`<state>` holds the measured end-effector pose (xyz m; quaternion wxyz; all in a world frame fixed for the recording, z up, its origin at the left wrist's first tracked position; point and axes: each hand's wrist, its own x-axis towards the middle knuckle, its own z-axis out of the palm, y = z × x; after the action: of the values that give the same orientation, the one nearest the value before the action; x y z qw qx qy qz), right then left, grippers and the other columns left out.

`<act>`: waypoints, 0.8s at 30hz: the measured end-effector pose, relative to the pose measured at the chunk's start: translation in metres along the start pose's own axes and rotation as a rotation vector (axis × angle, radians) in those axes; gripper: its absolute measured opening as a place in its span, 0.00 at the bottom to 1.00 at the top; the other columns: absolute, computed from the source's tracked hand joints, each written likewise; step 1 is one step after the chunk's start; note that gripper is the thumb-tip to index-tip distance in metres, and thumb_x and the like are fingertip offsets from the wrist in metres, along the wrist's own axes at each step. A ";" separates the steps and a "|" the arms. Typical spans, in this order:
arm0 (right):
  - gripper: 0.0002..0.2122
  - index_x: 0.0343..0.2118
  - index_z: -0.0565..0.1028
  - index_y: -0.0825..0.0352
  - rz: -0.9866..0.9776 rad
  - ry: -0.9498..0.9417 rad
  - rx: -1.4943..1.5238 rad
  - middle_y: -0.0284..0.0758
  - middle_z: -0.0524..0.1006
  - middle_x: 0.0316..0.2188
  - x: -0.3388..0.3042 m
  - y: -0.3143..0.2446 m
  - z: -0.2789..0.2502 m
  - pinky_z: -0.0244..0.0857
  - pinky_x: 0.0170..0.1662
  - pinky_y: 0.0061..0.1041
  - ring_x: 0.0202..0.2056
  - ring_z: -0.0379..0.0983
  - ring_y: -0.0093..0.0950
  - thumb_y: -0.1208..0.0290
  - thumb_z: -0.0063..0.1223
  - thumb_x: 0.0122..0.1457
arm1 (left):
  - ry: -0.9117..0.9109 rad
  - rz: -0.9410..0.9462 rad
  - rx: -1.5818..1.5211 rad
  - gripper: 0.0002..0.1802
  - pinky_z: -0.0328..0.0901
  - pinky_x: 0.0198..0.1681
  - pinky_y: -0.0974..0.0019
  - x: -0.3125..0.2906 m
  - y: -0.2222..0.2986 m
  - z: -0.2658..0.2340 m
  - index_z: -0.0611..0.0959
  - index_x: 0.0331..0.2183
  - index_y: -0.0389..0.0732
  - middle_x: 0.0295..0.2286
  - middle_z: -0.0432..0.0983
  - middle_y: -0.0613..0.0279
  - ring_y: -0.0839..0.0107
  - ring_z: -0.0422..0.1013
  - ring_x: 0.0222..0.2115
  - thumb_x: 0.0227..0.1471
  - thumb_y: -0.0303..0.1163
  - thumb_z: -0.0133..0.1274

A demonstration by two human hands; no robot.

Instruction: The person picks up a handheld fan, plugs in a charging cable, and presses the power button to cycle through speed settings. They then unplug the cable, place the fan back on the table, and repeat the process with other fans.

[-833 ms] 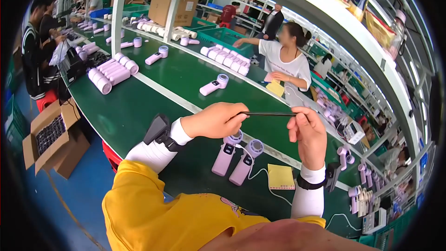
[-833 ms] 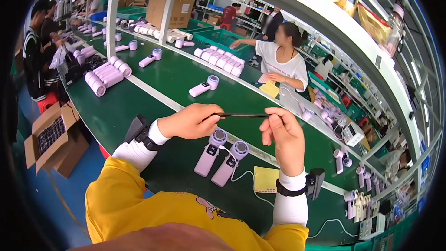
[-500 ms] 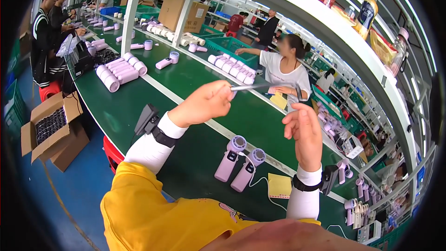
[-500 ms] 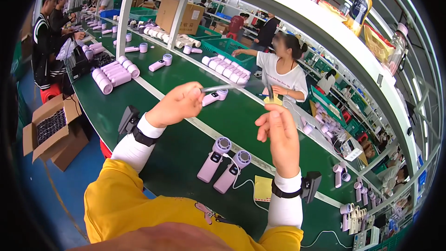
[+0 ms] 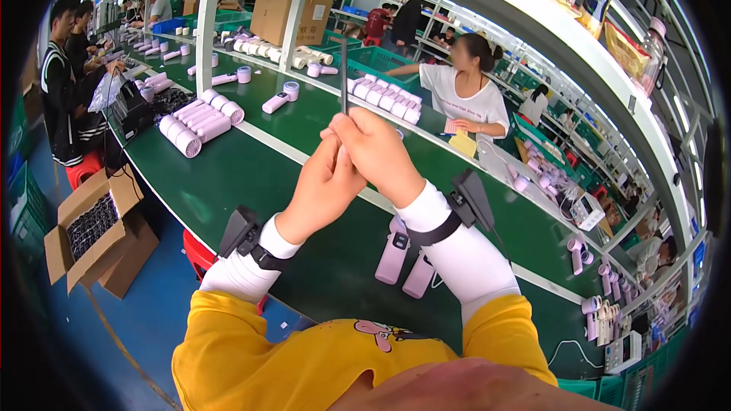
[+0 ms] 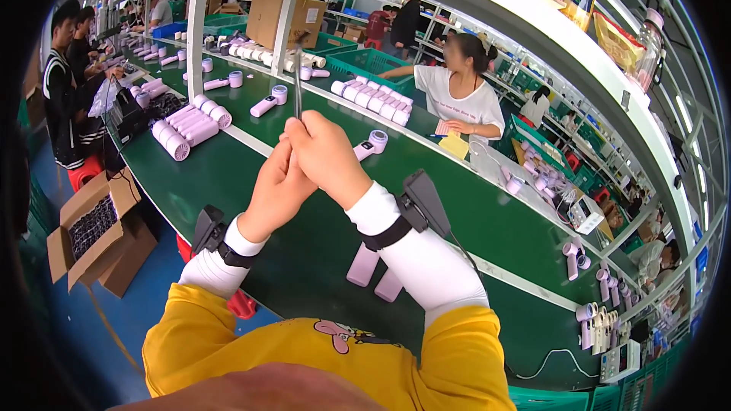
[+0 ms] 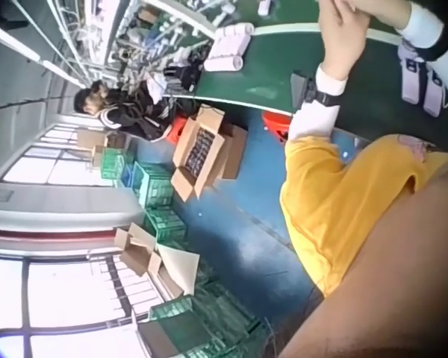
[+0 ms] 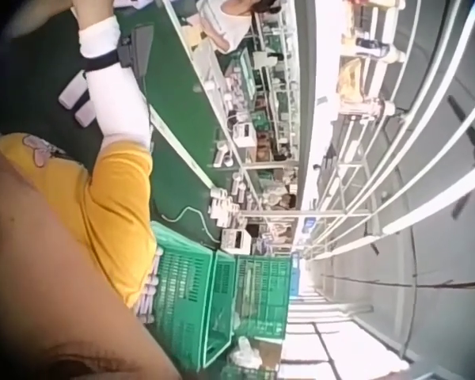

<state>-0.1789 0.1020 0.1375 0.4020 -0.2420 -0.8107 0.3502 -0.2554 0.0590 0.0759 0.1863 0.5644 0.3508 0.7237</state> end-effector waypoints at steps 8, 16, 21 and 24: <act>0.12 0.26 0.69 0.71 -0.368 0.206 -0.563 0.44 0.71 0.20 0.082 -0.037 0.008 0.62 0.28 0.29 0.24 0.70 0.35 0.65 0.39 0.54 | -0.180 0.312 0.650 0.06 0.62 0.26 0.62 0.023 -0.071 -0.079 0.71 0.23 0.34 0.22 0.67 0.51 0.56 0.66 0.22 0.46 0.26 0.43; 0.10 0.29 0.68 0.75 -0.690 0.460 -1.033 0.54 0.71 0.25 0.233 -0.120 -0.017 0.63 0.34 0.37 0.30 0.70 0.46 0.73 0.38 0.50 | -0.140 0.015 1.034 0.08 0.62 0.30 0.54 0.032 -0.196 -0.193 0.72 0.21 0.33 0.23 0.67 0.45 0.49 0.66 0.26 0.44 0.28 0.42; 0.09 0.27 0.69 0.77 -0.767 0.600 -1.300 0.56 0.71 0.24 0.285 -0.148 -0.016 0.64 0.34 0.40 0.30 0.69 0.48 0.76 0.40 0.45 | -0.252 0.150 0.919 0.08 0.61 0.29 0.55 0.046 -0.208 -0.197 0.71 0.19 0.33 0.21 0.66 0.47 0.51 0.64 0.25 0.43 0.27 0.43; 0.09 0.25 0.70 0.77 -0.915 0.639 -1.370 0.55 0.71 0.23 0.317 -0.143 0.015 0.64 0.35 0.39 0.30 0.70 0.47 0.77 0.40 0.43 | -0.314 0.092 0.910 0.07 0.61 0.29 0.55 0.038 -0.214 -0.221 0.71 0.19 0.34 0.21 0.65 0.48 0.51 0.64 0.24 0.43 0.28 0.44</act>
<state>-0.3843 0.2189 0.3928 0.4767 -0.1679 -0.7088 -0.4922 -0.5027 0.1653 -0.0779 -0.0612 0.7058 0.5742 0.4103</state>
